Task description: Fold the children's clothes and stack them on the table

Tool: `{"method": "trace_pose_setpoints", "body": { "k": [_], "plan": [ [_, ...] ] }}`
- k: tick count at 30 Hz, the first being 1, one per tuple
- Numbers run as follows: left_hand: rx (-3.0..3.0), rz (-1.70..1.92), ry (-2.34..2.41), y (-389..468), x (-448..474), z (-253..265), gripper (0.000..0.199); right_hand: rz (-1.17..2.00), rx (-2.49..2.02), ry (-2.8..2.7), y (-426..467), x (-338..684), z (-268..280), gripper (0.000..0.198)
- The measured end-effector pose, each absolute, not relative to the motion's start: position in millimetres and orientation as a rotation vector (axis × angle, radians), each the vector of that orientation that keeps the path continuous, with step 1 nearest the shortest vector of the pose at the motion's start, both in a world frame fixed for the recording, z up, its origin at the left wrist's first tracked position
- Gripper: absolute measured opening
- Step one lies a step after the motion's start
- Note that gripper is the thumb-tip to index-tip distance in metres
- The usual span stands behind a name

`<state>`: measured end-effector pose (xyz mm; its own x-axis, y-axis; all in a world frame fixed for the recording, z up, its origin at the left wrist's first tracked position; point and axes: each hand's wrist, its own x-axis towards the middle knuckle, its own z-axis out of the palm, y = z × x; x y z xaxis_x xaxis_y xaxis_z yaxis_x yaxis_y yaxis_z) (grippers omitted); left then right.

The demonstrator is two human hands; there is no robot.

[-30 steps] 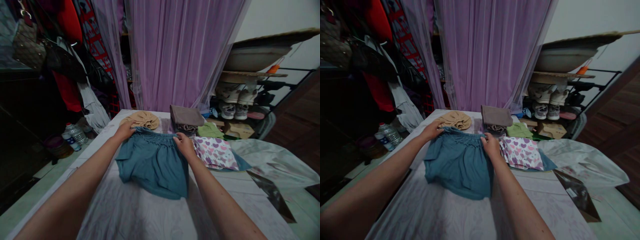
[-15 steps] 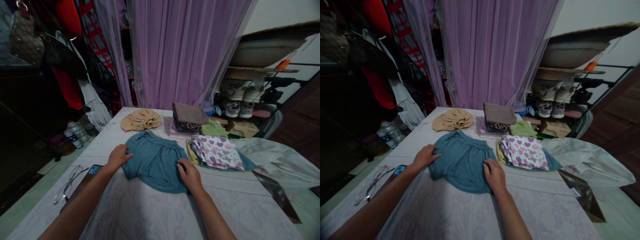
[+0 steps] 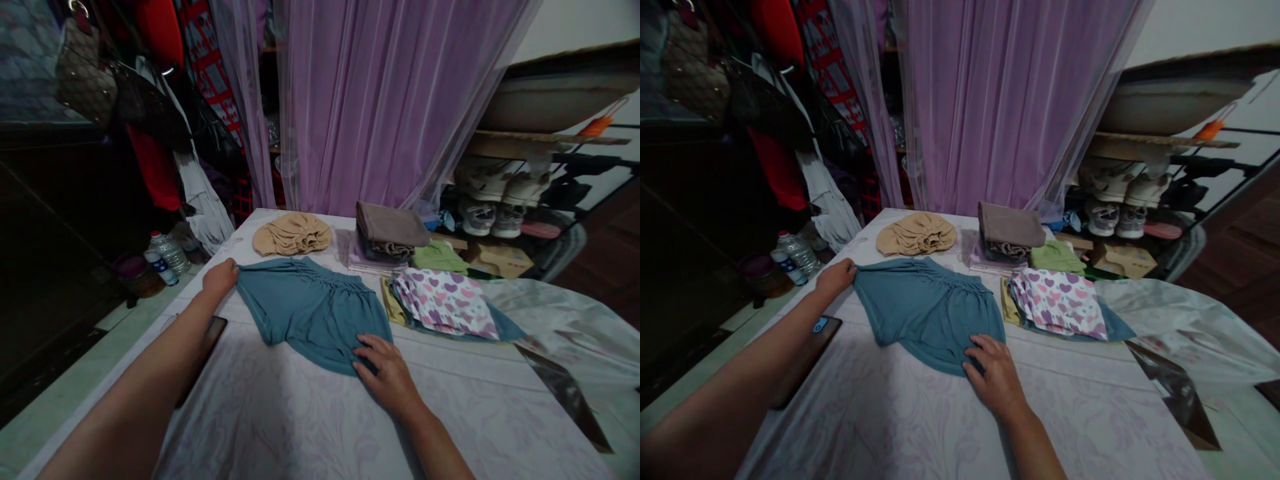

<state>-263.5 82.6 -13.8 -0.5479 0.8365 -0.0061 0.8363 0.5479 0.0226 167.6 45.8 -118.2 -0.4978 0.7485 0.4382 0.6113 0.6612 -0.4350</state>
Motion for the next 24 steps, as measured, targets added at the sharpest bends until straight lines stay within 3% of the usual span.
{"method": "trace_pose_setpoints", "body": {
  "k": [6,14,18,24],
  "plan": [
    [1.651,0.366,2.74,68,-261,-30,0.042,0.296,-1.085,-2.218,44,161,-114,0.02],
    [2.229,0.219,1.82,37,-233,-57,0.036,0.429,-1.1,-2.111,45,162,-113,0.019],
    [2.253,0.193,1.828,41,-235,-60,0.022,0.449,-1.091,-2.074,44,161,-113,0.018],
    [2.238,0.196,1.914,46,-240,-55,0.021,0.394,-1.094,-2.054,43,163,-106,0.017]
  ]
}}
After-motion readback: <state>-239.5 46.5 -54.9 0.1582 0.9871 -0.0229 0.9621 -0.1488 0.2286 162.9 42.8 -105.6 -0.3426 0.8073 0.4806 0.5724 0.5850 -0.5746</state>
